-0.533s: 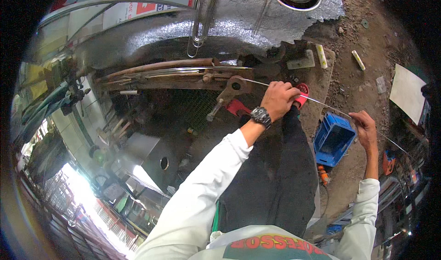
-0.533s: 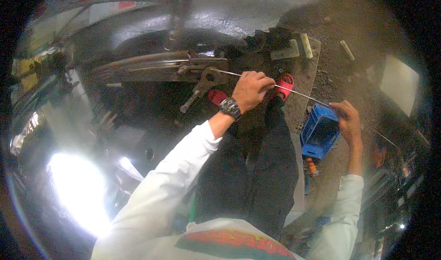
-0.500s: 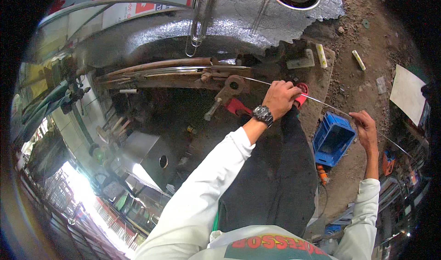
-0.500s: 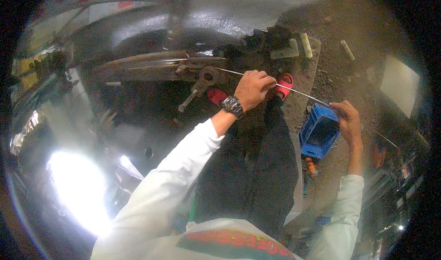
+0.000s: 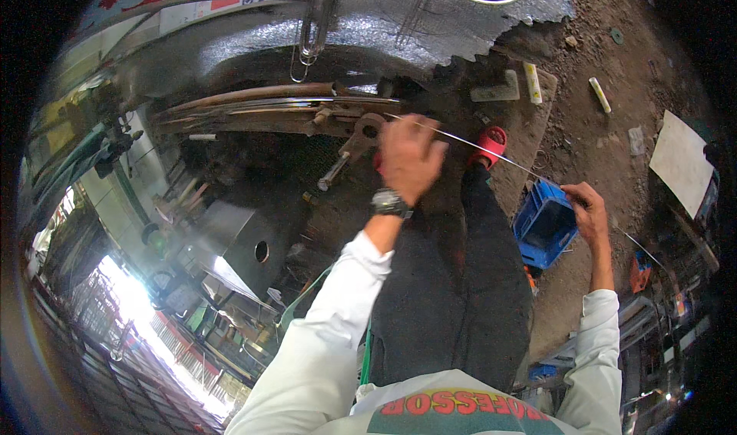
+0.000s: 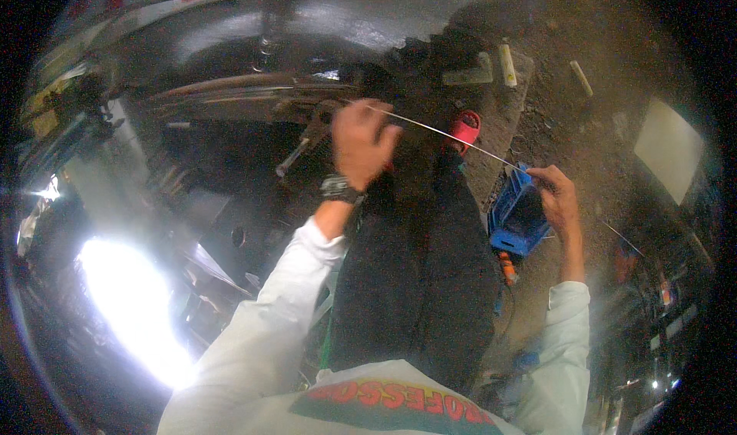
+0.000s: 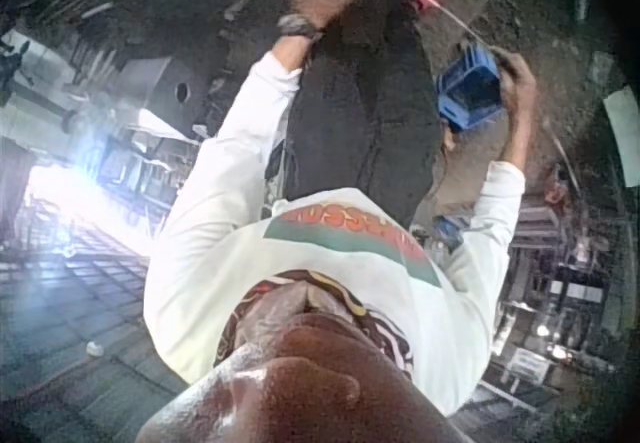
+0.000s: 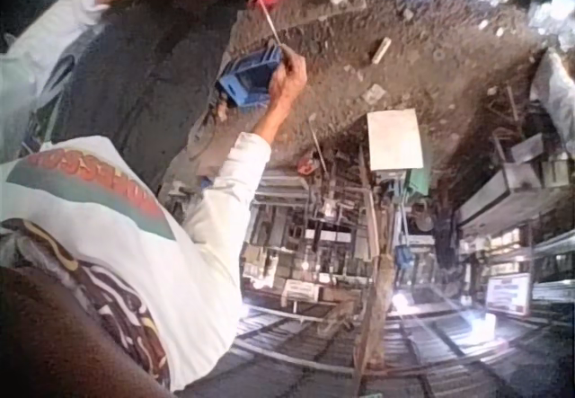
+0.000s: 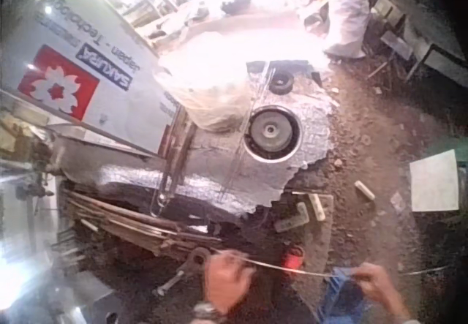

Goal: The person bends thin metal rods using a manual bending machine. They repeatedly insert a rod into the machine, pull a lever to bend it, and then remove the bent rod.

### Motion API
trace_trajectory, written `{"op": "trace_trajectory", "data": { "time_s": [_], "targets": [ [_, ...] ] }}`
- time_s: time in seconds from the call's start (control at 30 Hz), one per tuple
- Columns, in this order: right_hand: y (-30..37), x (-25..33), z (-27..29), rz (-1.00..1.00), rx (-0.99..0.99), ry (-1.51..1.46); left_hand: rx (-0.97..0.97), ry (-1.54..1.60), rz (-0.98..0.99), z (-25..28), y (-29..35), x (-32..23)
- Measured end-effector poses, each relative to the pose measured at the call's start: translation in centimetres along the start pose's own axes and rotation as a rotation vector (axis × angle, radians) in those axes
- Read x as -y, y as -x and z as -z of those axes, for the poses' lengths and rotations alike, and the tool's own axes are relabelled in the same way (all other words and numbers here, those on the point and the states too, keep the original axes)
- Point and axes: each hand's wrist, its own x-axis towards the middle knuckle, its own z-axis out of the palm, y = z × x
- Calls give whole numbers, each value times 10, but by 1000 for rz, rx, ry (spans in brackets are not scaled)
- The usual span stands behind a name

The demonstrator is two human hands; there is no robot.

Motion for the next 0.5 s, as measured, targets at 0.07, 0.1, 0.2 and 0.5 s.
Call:
{"op": "trace_trajectory", "data": {
  "time_s": [0.07,0.1,0.2,0.5],
  "targets": [
    [11,-4,4,-20,-19,-20,-85,-350,211,36,15,32],
    [12,-3,1,-28,-23,-27,-151,-511,284,51,35,59],
    [29,-17,1,-89,-39,-28,442,-593,445,61,60,65],
    [69,-19,-6,-245,-56,-121,596,-495,497,75,48,47]
  ]
}}
